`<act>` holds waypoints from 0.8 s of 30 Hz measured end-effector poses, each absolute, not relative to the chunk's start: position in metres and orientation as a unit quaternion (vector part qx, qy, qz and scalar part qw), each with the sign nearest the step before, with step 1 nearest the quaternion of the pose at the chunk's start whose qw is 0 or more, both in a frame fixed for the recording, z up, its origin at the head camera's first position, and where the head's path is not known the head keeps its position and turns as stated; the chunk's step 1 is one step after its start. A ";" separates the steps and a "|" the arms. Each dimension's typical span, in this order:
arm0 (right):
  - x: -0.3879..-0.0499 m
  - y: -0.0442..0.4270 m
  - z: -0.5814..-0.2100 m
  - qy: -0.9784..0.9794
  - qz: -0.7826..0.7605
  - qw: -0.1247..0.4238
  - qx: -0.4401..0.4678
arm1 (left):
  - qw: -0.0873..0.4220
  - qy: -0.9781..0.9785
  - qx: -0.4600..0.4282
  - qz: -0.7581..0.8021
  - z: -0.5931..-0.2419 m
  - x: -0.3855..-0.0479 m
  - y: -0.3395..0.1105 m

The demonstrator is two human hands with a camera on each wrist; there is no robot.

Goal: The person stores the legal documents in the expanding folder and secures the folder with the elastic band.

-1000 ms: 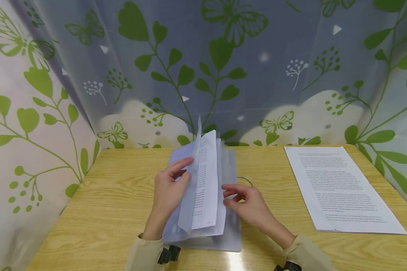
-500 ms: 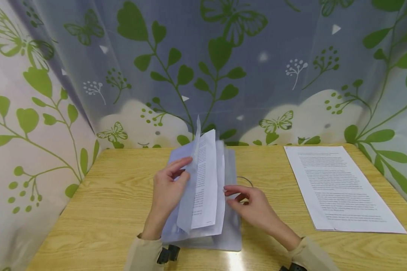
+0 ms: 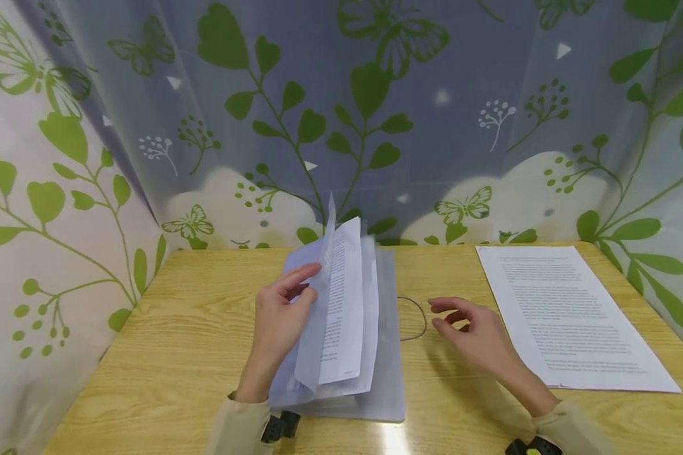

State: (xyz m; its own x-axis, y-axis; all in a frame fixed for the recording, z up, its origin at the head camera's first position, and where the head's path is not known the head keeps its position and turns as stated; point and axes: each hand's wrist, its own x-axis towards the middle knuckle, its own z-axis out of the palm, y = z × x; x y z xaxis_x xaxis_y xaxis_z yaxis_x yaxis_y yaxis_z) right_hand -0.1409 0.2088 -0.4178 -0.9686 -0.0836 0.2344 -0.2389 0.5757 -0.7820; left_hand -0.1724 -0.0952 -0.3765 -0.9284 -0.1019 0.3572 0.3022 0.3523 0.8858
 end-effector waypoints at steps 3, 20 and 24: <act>-0.142 0.230 -0.420 -0.900 0.413 0.114 0.087 | 0.179 -0.802 -0.064 -0.567 -0.376 -0.173 -0.097; -0.142 0.338 -0.431 -0.938 0.310 0.147 -0.045 | 0.152 -0.835 -0.035 -0.527 -0.371 -0.172 -0.098; -0.140 0.355 -0.434 -0.944 0.292 0.143 -0.064 | 0.141 -0.832 -0.045 -0.535 -0.371 -0.173 -0.098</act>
